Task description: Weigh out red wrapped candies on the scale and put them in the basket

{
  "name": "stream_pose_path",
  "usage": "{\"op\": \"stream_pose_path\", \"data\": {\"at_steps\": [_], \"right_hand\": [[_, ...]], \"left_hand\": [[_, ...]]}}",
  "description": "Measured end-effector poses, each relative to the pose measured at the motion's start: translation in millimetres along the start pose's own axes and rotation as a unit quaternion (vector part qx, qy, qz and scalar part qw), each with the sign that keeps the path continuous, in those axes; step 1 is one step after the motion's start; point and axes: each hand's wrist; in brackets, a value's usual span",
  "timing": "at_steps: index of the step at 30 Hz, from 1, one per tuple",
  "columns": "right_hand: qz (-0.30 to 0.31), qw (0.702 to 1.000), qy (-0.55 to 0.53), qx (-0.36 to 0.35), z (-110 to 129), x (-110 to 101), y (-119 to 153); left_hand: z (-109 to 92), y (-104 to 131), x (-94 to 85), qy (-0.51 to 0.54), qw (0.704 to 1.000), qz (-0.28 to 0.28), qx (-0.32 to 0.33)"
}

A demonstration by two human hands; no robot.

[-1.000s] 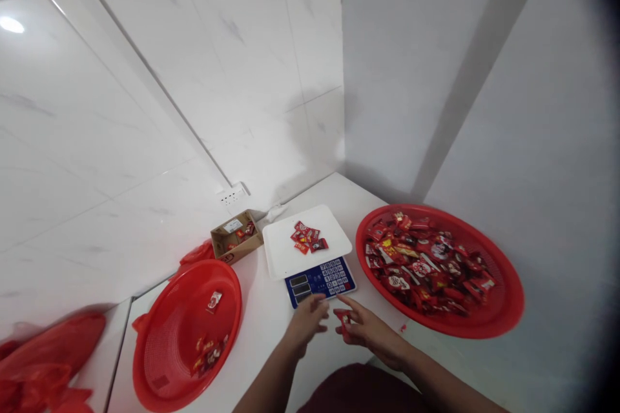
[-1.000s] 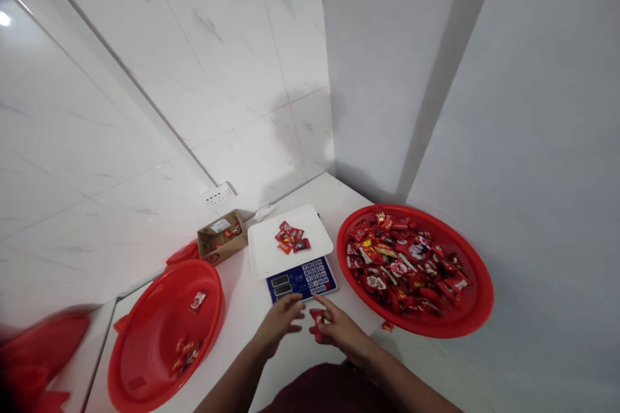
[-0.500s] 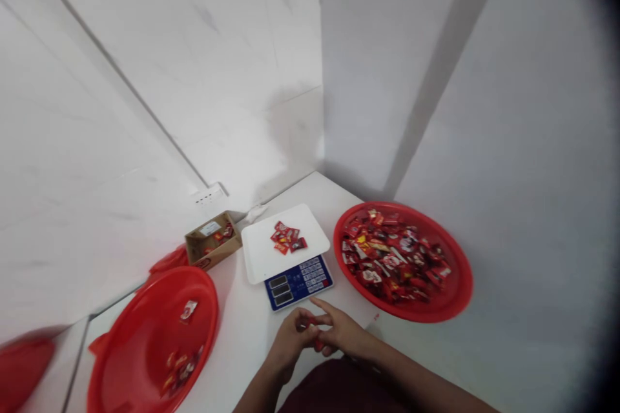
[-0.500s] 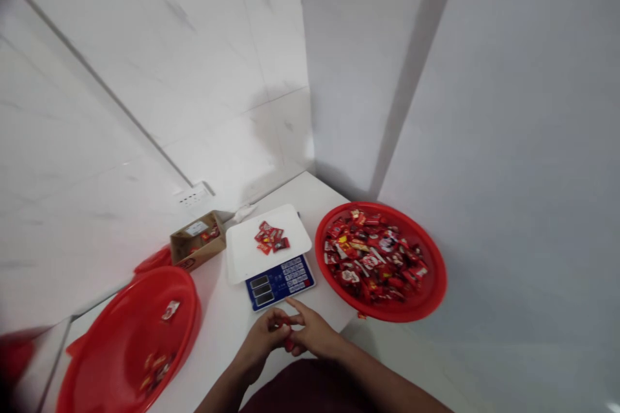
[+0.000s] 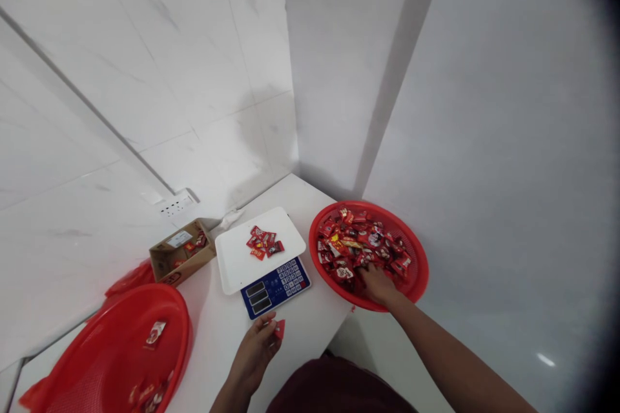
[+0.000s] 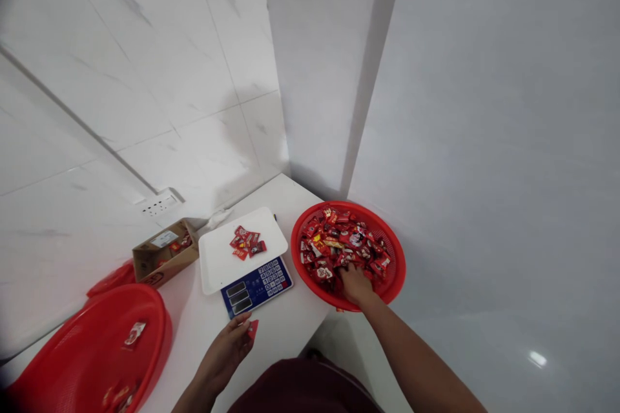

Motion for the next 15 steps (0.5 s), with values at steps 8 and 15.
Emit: {"op": "stream_pose_path", "data": {"at_steps": [8,15], "right_hand": [[-0.057,0.997,-0.045,-0.031,-20.3,-2.8,-6.2],[-0.156,0.968,-0.198,-0.003,-21.2,-25.0,-2.7]], "left_hand": [[-0.2,-4.8,7.3,-0.001,0.999,0.032,0.001],[0.1,0.2,7.7,-0.009,1.0,0.003,-0.019]]}}
Point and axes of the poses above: each hand's wrist, its own y-axis away from the middle knuckle, its own x-axis out of the palm, z = x × y, and after that the axes turned 5 degrees about -x, right-handed
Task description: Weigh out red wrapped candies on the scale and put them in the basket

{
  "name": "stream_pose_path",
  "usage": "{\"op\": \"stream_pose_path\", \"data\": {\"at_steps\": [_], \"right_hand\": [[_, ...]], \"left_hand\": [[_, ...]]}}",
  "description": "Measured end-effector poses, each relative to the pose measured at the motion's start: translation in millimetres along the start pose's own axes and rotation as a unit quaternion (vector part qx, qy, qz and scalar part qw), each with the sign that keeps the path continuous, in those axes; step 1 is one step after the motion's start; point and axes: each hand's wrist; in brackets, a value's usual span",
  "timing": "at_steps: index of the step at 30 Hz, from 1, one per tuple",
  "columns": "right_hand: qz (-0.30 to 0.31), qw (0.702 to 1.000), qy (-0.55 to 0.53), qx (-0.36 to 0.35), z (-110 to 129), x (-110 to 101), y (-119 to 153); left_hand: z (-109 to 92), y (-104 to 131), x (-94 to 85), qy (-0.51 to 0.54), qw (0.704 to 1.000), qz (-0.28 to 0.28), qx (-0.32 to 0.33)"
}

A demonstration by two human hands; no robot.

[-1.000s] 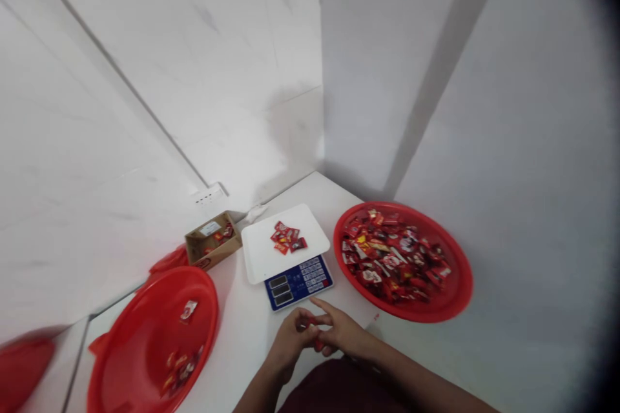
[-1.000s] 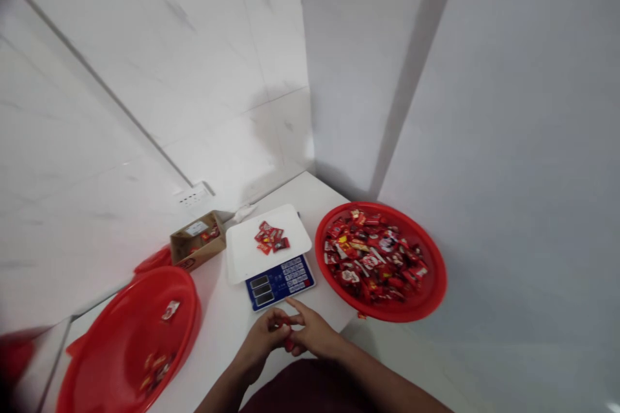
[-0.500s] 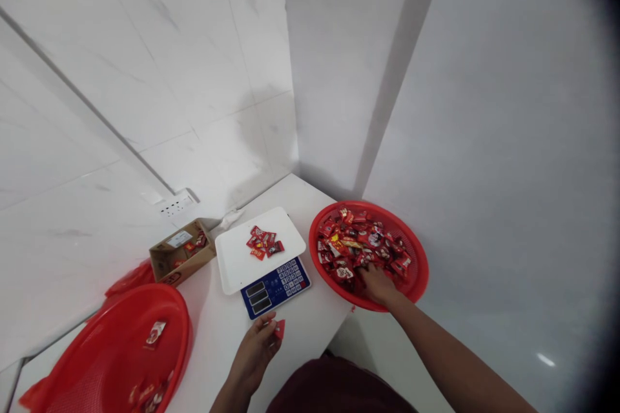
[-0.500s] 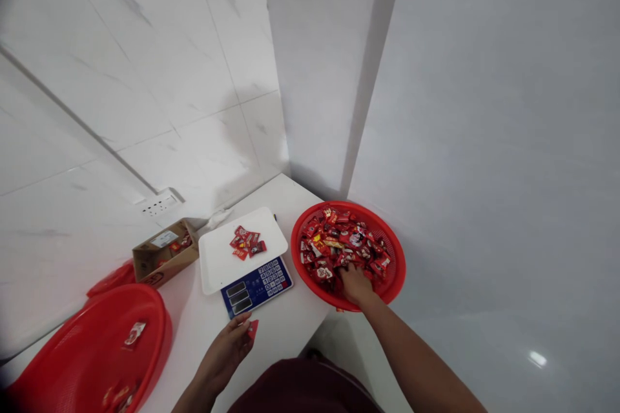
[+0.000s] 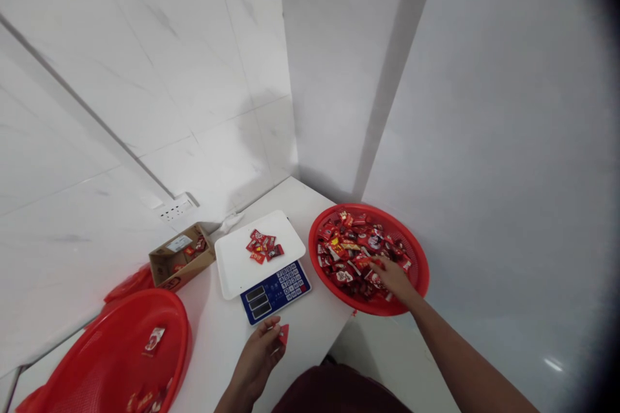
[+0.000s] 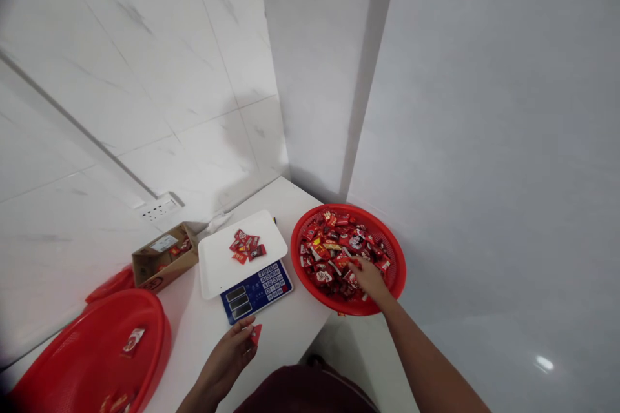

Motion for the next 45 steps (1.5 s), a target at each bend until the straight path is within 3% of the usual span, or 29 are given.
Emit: {"op": "stream_pose_path", "data": {"at_steps": [2,5,7,9,12,16,19,23,26,30,34,39,42,45], "right_hand": [[-0.011,0.999,-0.05,0.014,8.4,-2.0,0.5],[0.019,0.992,-0.12,0.025,29.0,1.3,8.0],[0.083,0.977,-0.193,0.031,49.5,9.8,19.7],[0.182,0.944,-0.275,0.032,74.4,23.7,36.7],[0.311,0.902,-0.299,-0.006,112.4,50.9,66.7],[0.389,0.865,-0.317,-0.011,142.7,86.1,97.5],[0.379,0.853,-0.358,0.036,143.5,104.1,103.7],[0.256,0.86,-0.418,0.139,133.8,118.2,93.8],[0.196,0.844,-0.466,0.179,134.4,125.7,86.4],[0.2,0.827,-0.5,0.162,143.7,132.1,88.7],[0.24,0.818,-0.505,0.137,146.4,132.3,94.8],[0.309,0.869,-0.379,0.081,139.8,130.1,93.8],[0.296,0.902,-0.311,0.047,136.3,132.0,92.1],[0.276,0.904,-0.322,0.062,135.2,133.2,92.1]], "left_hand": [[-0.7,3.0,3.0,0.003,1.0,0.012,-0.002],[-1.5,9.0,10.0,0.018,0.998,0.06,0.008],[-1.3,13.6,16.6,0.018,0.995,0.093,0.02],[-0.4,17.8,24.4,0.005,0.993,0.112,0.023],[1.8,21.1,34.7,-0.032,0.991,0.131,0.023],[6.5,16.8,36.3,-0.076,0.987,0.132,0.054],[10.0,9.3,28.4,-0.031,0.994,0.079,0.067],[11.7,5.4,20.1,0.069,0.997,0.021,0.041],[11.1,9.5,21.9,0.072,0.996,0.043,0.028],[9.2,15.4,28.4,0.072,0.993,0.087,0.045],[5.7,15.3,28.1,0.059,0.993,0.066,0.082],[3.2,12.4,18.4,0.044,0.991,0.027,0.121],[3.5,10.7,13.7,-0.003,0.99,0.031,0.139],[-4.7,4.1,12.2,0.015,0.988,0.018,0.154]]}}
Point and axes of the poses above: each hand's wrist, its own y-axis away from the middle knuckle, its own x-axis out of the palm, z = x × y, and after that the axes turned 5 degrees about -x, right-handed
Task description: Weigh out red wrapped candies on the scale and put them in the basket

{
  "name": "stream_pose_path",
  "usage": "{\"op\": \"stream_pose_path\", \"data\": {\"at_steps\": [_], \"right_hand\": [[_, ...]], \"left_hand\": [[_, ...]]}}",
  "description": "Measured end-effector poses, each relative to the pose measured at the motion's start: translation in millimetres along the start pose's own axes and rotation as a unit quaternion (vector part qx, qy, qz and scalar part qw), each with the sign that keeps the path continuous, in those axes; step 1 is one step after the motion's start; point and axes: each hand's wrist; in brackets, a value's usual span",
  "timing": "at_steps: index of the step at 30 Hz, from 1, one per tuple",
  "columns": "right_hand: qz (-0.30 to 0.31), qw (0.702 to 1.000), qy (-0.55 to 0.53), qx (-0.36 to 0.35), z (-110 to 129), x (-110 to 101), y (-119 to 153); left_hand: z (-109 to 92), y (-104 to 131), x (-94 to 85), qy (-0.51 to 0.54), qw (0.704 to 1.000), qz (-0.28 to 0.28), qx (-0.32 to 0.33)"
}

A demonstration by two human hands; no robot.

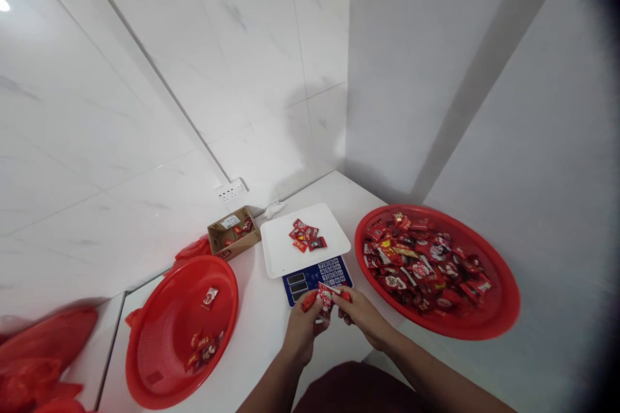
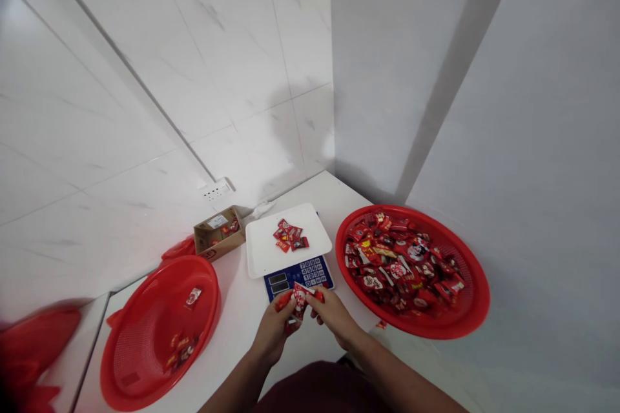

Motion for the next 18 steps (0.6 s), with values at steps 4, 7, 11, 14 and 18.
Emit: {"op": "stream_pose_path", "data": {"at_steps": [4,7,11,14,18], "right_hand": [[-0.014,0.997,-0.058,0.043,0.5,-1.4,3.6],[-0.005,0.996,-0.065,0.06,-1.6,-3.2,7.2],[-0.001,0.996,-0.055,0.067,-8.4,-7.3,11.8],[-0.009,0.995,-0.053,0.089,-14.2,-12.6,16.5],[0.001,0.987,-0.08,0.138,-21.3,-16.1,25.6]], "left_hand": [[-26.0,-30.0,-4.7,0.076,0.995,-0.053,0.039],[-43.9,-52.9,-14.8,0.088,0.991,-0.093,0.041],[-35.9,-52.8,-25.8,0.072,0.988,-0.137,0.018],[-9.1,-28.1,-23.7,0.024,0.995,-0.098,-0.024],[24.1,6.8,-13.2,-0.105,0.991,0.011,-0.088]]}}
Point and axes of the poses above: each hand's wrist, its own y-axis away from the middle knuckle, its own x-axis out of the palm, z = x × y, and after that the axes turned 5 degrees about -x, right-handed
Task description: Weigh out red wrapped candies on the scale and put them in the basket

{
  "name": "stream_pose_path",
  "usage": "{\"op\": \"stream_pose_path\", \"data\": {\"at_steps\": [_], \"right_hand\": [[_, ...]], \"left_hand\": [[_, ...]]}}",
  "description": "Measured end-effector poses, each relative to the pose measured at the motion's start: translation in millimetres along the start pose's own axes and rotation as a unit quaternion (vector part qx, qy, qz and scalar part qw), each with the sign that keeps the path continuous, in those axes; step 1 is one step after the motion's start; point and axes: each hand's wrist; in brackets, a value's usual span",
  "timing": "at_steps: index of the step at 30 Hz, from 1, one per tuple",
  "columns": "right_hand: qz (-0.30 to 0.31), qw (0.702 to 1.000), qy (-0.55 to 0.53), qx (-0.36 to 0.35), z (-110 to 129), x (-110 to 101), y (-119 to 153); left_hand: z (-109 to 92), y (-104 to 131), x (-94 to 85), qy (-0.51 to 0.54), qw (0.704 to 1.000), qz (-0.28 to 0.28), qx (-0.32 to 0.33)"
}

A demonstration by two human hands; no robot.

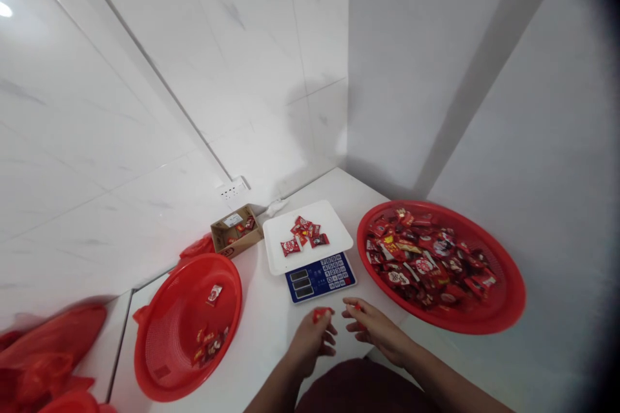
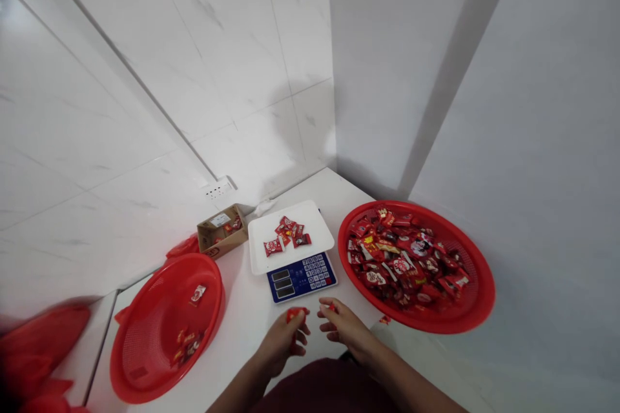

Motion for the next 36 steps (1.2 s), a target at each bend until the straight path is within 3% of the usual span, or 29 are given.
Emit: {"op": "stream_pose_path", "data": {"at_steps": [3,6,14,19,28,32,36], "right_hand": [[0.053,0.998,-0.032,0.015,-4.8,3.4,5.1],[0.09,0.992,-0.081,0.019,-6.8,9.7,7.8],[0.102,0.981,-0.146,0.074,-9.3,12.5,5.0],[0.091,0.977,-0.173,0.085,-10.5,9.8,2.3],[0.133,0.978,-0.155,0.033,-10.9,8.2,1.0],[0.103,0.979,-0.173,0.03,-14.8,5.2,-5.6],[0.087,0.97,-0.213,0.073,-18.3,1.9,-9.3]], "left_hand": [[11.1,8.3,7.3,-0.127,0.99,0.065,0.002],[11.2,10.3,8.6,-0.191,0.978,0.073,0.031],[-2.8,21.7,15.0,-0.265,0.943,0.123,0.157],[-6.1,20.9,16.9,-0.308,0.93,0.133,0.151],[-5.2,17.0,17.8,-0.227,0.965,0.108,0.075],[-8.7,15.7,13.8,-0.181,0.98,0.059,0.051],[-21.1,22.3,12.7,-0.056,0.998,-0.001,0.031]]}}
Point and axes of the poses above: each hand's wrist, its own y-axis away from the middle knuckle, its own x-axis out of the palm, z = x × y, and after that the axes turned 5 degrees about -x, right-handed
